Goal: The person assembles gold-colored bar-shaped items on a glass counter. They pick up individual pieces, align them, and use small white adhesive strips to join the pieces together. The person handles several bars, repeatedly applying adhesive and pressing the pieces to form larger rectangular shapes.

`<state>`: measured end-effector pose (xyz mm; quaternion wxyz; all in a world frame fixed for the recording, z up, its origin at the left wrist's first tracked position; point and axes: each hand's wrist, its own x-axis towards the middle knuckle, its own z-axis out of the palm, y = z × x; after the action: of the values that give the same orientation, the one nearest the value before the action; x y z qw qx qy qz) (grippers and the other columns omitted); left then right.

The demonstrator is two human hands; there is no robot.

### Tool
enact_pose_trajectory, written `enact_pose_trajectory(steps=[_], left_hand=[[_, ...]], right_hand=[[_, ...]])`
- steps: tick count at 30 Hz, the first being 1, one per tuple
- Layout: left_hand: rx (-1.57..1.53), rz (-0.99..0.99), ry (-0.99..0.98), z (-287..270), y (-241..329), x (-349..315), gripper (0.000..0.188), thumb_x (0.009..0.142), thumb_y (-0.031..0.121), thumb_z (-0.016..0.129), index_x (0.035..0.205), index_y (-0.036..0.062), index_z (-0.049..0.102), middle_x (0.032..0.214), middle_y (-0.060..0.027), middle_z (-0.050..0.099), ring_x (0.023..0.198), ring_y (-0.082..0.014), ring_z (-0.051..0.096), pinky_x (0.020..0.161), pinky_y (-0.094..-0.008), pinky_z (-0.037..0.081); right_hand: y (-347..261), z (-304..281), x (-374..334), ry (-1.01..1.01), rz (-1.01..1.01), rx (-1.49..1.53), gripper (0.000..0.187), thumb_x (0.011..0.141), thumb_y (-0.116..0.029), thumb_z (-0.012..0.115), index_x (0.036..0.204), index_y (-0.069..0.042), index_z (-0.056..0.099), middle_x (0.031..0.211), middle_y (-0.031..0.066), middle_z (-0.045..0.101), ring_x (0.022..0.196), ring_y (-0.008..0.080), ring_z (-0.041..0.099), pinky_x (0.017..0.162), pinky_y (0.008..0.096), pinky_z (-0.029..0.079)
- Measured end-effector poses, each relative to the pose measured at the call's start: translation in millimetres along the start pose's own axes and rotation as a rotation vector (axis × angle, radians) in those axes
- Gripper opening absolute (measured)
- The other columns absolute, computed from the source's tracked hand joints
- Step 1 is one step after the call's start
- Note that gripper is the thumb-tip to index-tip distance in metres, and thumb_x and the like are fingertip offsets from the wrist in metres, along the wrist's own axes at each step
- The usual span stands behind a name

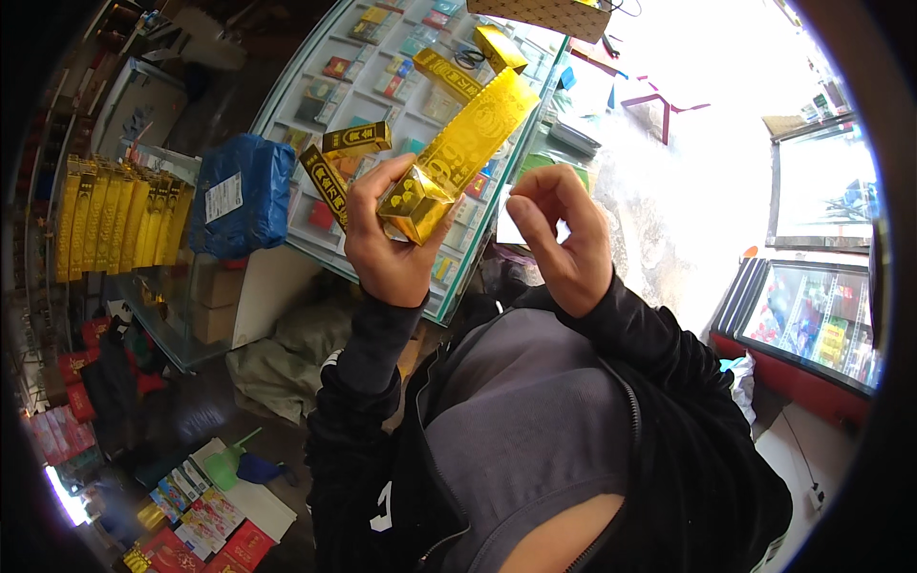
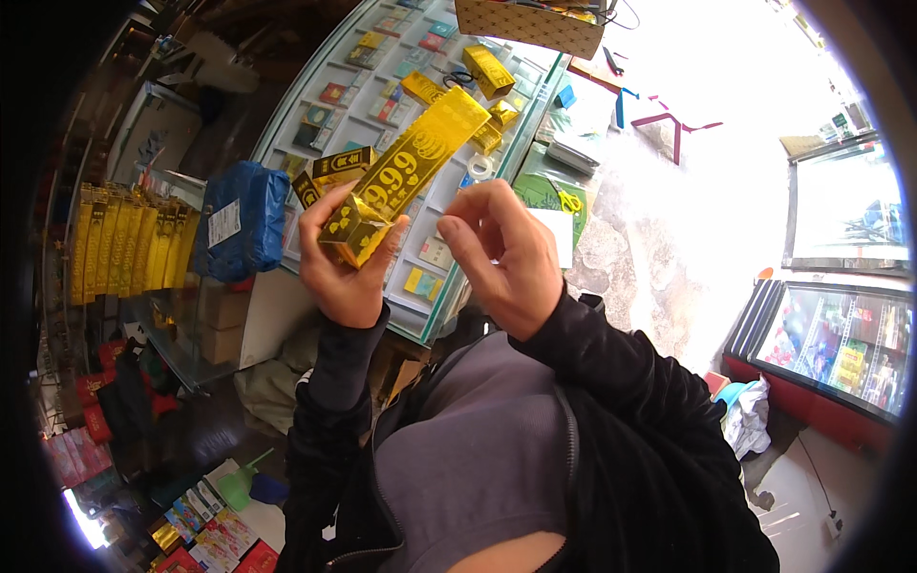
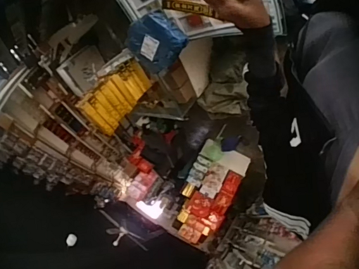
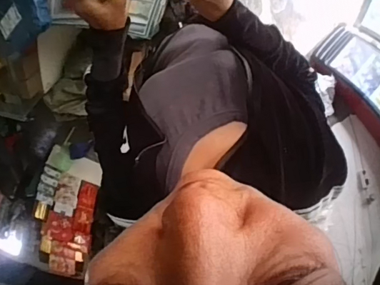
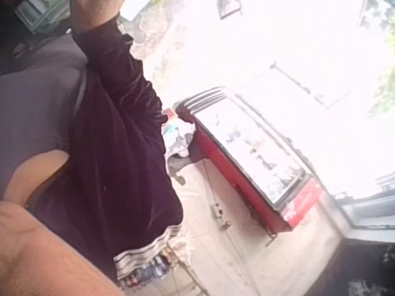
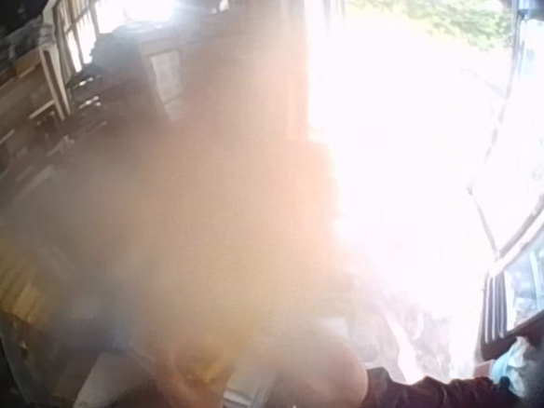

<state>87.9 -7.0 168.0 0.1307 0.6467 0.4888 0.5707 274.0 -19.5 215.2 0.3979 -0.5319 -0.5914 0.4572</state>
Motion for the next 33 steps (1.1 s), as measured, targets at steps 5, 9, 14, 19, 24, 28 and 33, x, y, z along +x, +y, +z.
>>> enact_pose_trajectory(steps=[5, 9, 14, 19, 24, 28, 33], left_hand=[[-0.2, -0.123, -0.046, 2.2, 8.4, 0.8, 0.056, 0.074, 0.013, 0.085, 0.119, 0.0008, 0.054, 0.11, -0.0109, 0.063, 0.1, -0.0203, 0.064, 0.086, -0.0327, 0.052], [-0.4, -0.284, -0.121, 0.6, 17.8, 3.7, 0.053, 0.078, 0.008, 0.082, 0.119, 0.0002, 0.051, 0.107, -0.0101, 0.064, 0.097, -0.0161, 0.064, 0.083, -0.0298, 0.054], [-0.606, -0.525, -0.219, -1.1, 24.8, 7.4, 0.051, 0.08, 0.003, 0.079, 0.12, -0.0015, 0.048, 0.107, -0.0106, 0.064, 0.097, -0.0145, 0.064, 0.083, -0.0274, 0.055], [-0.734, -0.704, -0.277, 2.6, 24.2, 6.7, 0.047, 0.081, 0.001, 0.078, 0.116, -0.0034, 0.047, 0.108, -0.0111, 0.064, 0.096, -0.0153, 0.065, 0.083, -0.0274, 0.055], [-0.715, -0.776, -0.377, 6.2, 15.6, -2.6, 0.041, 0.082, 0.003, 0.078, 0.112, -0.0025, 0.051, 0.103, -0.008, 0.065, 0.093, -0.0132, 0.066, 0.081, -0.0268, 0.054], [-0.664, -0.888, -0.448, 6.9, 1.4, -9.5, 0.045, 0.08, 0.009, 0.081, 0.113, -0.0005, 0.053, 0.102, -0.0041, 0.065, 0.093, -0.0107, 0.063, 0.083, -0.0271, 0.051], [-0.681, -0.882, -0.482, 9.0, -13.0, -14.6, 0.046, 0.079, 0.009, 0.082, 0.113, -0.0006, 0.053, 0.103, -0.0044, 0.064, 0.094, -0.0116, 0.063, 0.084, -0.027, 0.052]], right_hand=[[-7.8, -3.8, 17.2, -0.055, -0.74, -0.509, 0.052, 0.084, 0.003, 0.058, 0.133, -0.015, 0.057, 0.139, 0.0105, 0.049, 0.124, 0.0331, 0.047, 0.103, 0.0442, 0.039], [-6.1, 0.2, 23.1, -0.075, -0.754, -0.568, 0.041, 0.087, -0.006, 0.063, 0.128, -0.014, 0.061, 0.139, 0.008, 0.051, 0.13, 0.0335, 0.044, 0.105, 0.0456, 0.039], [-8.1, -15.1, 35.6, -0.16, -0.789, -0.466, 0.023, 0.089, -0.012, 0.066, 0.112, -0.01, 0.067, 0.118, 0.0086, 0.064, 0.118, 0.0294, 0.053, 0.096, 0.043, 0.045], [-5.2, -19.5, 51.6, -0.238, -0.76, -0.46, 0.011, 0.09, -0.018, 0.068, 0.096, -0.008, 0.068, 0.101, 0.0042, 0.068, 0.094, 0.0211, 0.061, 0.082, 0.0362, 0.048], [4.1, -17.0, 53.1, -0.278, -0.698, -0.551, 0.013, 0.088, -0.02, 0.07, 0.088, -0.01, 0.061, 0.091, 0.0039, 0.065, 0.087, 0.0225, 0.06, 0.08, 0.0358, 0.047], [12.2, -12.2, 55.1, -0.329, -0.651, -0.572, 0.016, 0.085, -0.019, 0.071, 0.087, -0.011, 0.057, 0.085, 0.005, 0.061, 0.087, 0.0245, 0.06, 0.079, 0.036, 0.046], [18.9, -8.6, 59.0, -0.349, -0.606, -0.609, 0.019, 0.082, -0.017, 0.071, 0.086, -0.011, 0.054, 0.083, 0.0053, 0.059, 0.086, 0.0259, 0.06, 0.078, 0.0366, 0.046]])
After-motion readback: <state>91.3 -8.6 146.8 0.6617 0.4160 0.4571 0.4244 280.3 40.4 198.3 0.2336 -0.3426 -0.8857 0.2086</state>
